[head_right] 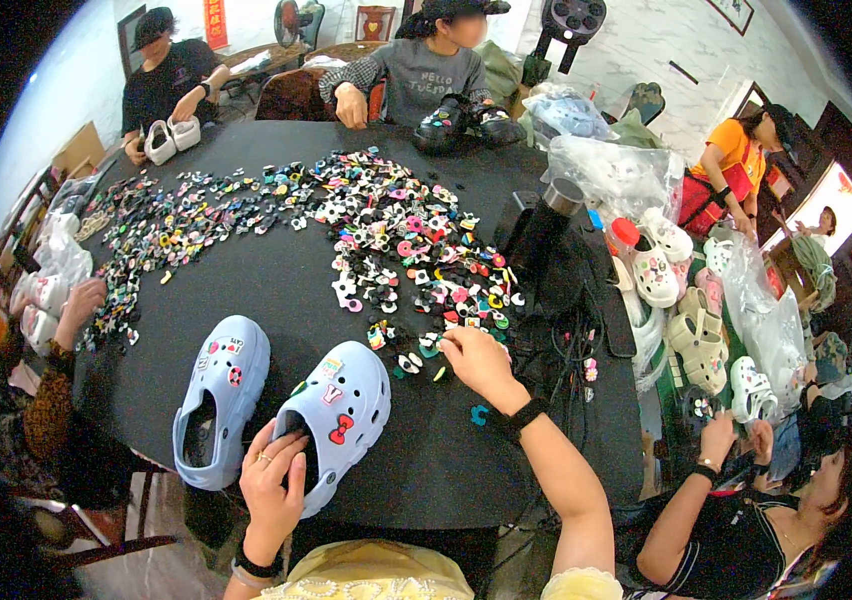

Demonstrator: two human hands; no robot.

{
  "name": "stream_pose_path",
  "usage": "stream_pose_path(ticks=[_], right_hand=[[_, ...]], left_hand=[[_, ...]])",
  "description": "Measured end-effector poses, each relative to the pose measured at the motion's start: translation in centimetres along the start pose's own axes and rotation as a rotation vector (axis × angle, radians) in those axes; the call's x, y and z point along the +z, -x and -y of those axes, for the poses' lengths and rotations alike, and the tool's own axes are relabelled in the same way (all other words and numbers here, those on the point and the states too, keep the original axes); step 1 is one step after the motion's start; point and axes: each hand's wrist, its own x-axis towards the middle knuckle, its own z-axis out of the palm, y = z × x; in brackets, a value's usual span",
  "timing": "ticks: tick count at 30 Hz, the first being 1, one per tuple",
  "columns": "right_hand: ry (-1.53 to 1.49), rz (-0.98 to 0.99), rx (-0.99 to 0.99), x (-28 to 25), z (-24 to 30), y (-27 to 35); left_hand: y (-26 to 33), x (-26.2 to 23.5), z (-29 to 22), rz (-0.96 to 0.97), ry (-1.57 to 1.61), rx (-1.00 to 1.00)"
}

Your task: Applying decorative charms to the holes of rubber clog-style shoes.

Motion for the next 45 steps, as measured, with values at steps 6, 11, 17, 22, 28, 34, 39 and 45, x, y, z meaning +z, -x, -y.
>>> stream_pose_path(ticks=[6,11,17,22,28,34,39,45], right_hand=[[-0.752,0.283,0.218,-3.3,1.8,0.6],[-0.912,0.345,0.203,-4.6,3.8,1.4],[-0.953,0.467,0.169,-4.6,6.7,2.6],[-0.978,0.589,0.098,-4.3,8.6,2.9],[-1.005,0.592,0.058,-3.4,9.3,2.5],[-0.992,0.571,0.101,-2.7,8.9,2.7],[-0.943,0.537,0.06,-2.0,9.1,2.4],[-0.743,0.366,-0.06,-0.5,9.4,2.2]], left_hand=[[0.0,0.0,0.0,0.004,-0.007,0.0],[0.1,-0.3,0.0,-0.002,-0.021,-0.003],[0.0,0.0,0.4,-0.036,-0.02,0.023],[-0.1,0.0,0.3,-0.024,-0.015,0.018],[0.0,-0.3,0.0,0.003,0.014,-0.011],[0.1,-0.3,0.0,0.008,0.031,-0.013],[0.1,-0.2,0.4,-0.02,-0.002,0.013],[0.0,-0.1,0.5,-0.015,0.004,0.011]])
